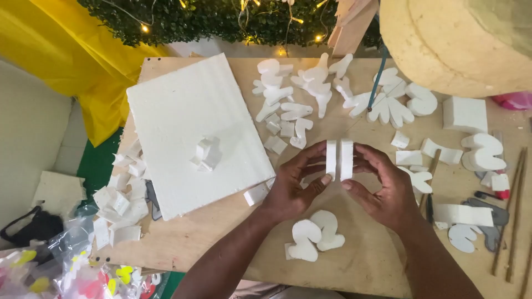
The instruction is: Assembling various pre-cut white foam shapes and letters on a wooden workbench.
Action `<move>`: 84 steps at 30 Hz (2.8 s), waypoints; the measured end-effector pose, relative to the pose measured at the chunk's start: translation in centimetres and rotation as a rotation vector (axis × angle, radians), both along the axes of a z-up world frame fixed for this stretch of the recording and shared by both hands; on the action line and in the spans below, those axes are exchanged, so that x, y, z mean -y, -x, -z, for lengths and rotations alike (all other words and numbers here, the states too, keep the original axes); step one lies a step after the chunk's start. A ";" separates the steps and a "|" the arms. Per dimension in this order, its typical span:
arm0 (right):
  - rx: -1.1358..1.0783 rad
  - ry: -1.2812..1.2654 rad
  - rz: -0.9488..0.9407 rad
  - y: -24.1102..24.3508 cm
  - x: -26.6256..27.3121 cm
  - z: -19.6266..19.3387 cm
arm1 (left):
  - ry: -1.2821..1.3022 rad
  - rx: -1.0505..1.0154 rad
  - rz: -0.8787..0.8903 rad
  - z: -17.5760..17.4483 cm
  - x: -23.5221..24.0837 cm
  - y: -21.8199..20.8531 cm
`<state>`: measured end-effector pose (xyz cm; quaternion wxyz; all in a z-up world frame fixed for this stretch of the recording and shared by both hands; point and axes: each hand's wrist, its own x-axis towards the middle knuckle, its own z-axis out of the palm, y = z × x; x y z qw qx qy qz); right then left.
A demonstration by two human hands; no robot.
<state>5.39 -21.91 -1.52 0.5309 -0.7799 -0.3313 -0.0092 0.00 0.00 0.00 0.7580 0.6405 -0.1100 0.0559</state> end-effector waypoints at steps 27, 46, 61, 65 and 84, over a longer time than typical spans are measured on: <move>0.040 0.056 0.010 0.2 -0.3 0.2 | -0.085 -0.035 -0.040 0.4 0.0 0.1; 0.079 0.055 0.029 0.0 -0.4 -0.1 | -0.080 -0.041 -0.041 -0.2 0.0 0.0; 0.110 0.086 0.023 0.1 -0.2 0.1 | -0.085 -0.049 -0.016 0.4 -0.1 0.0; 0.118 0.072 0.038 0.0 -0.1 0.2 | -0.092 -0.048 -0.022 0.1 -0.1 0.1; -0.017 0.023 -0.022 0.9 -1.3 -2.0 | -0.250 0.015 -0.056 -0.3 -0.4 -0.2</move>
